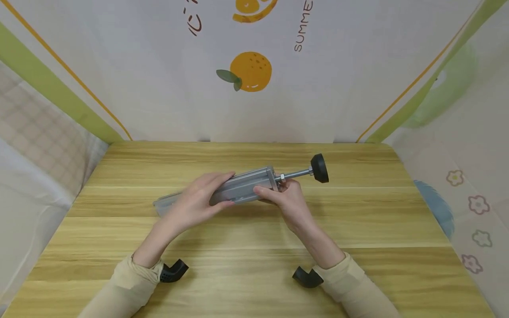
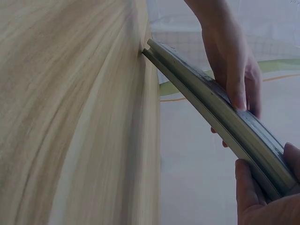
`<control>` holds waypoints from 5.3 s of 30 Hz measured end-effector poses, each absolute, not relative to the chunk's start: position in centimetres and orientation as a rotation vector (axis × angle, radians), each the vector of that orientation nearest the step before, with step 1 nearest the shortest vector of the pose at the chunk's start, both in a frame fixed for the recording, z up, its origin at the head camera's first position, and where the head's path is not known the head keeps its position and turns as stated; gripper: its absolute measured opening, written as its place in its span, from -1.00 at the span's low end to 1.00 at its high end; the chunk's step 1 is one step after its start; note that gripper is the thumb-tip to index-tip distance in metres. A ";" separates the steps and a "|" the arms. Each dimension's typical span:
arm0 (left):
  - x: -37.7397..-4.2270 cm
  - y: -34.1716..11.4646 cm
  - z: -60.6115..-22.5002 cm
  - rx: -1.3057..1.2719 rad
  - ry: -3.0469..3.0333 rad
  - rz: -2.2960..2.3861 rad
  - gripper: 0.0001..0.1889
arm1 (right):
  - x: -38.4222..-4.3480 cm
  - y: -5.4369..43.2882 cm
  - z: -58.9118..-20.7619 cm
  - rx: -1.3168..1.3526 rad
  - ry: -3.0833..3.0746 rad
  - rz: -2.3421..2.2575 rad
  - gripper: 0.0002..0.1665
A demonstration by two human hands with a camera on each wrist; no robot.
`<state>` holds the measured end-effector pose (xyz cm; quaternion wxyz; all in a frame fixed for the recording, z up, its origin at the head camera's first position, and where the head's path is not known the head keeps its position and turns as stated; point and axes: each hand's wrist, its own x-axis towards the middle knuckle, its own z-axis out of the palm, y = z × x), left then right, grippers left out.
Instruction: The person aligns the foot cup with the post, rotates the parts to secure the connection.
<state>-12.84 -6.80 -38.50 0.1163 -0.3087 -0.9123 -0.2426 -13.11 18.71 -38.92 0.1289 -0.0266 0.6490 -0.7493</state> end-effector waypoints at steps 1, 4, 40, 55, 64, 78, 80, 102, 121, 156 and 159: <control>-12.8 -6.4 -38.5 -0.898 -2.666 -0.687 -0.26 | -13.1 18.7 -38.9 -0.079 1.886 -2.179 -0.49; -12.8 -5.4 -38.6 -0.879 -2.643 -0.609 -0.20 | -13.1 18.7 -39.0 -0.078 1.883 -2.185 -0.53; -13.7 -1.7 -40.4 -0.699 -2.412 -0.268 -0.31 | -13.2 18.7 -38.9 -0.037 1.887 -2.161 -0.49; -14.1 -2.4 -39.5 -0.779 -2.533 -0.446 -0.23 | -13.1 19.6 -39.0 -0.193 1.878 -2.103 -0.40; -14.3 -3.5 -38.0 -0.802 -2.687 -0.542 -0.15 | -14.1 22.5 -39.1 -0.455 1.840 -1.898 -0.34; -14.8 -5.6 -37.4 -0.836 -2.832 -0.538 -0.16 | -16.6 28.8 -38.2 -0.428 1.928 -1.988 -0.64; -14.9 -5.8 -37.6 -0.853 -2.861 -0.528 -0.16 | -16.6 29.4 -38.0 -0.413 1.918 -2.002 -0.64; -16.2 -6.0 -40.6 -0.980 -3.034 -0.550 -0.34 | -16.4 31.1 -37.8 -0.485 2.242 -1.368 -0.42; -17.5 -5.5 -42.0 -1.062 -3.121 -0.545 -0.37 | -17.4 31.6 -39.7 -0.416 2.170 -1.298 -0.45; -18.4 -5.4 -42.9 -1.131 -3.161 -0.467 -0.43 | -18.4 32.1 -41.7 -0.545 2.178 -1.167 -0.18; -18.5 -5.4 -42.9 -1.134 -3.160 -0.467 -0.43 | -18.4 32.1 -41.9 -0.553 2.188 -1.171 -0.14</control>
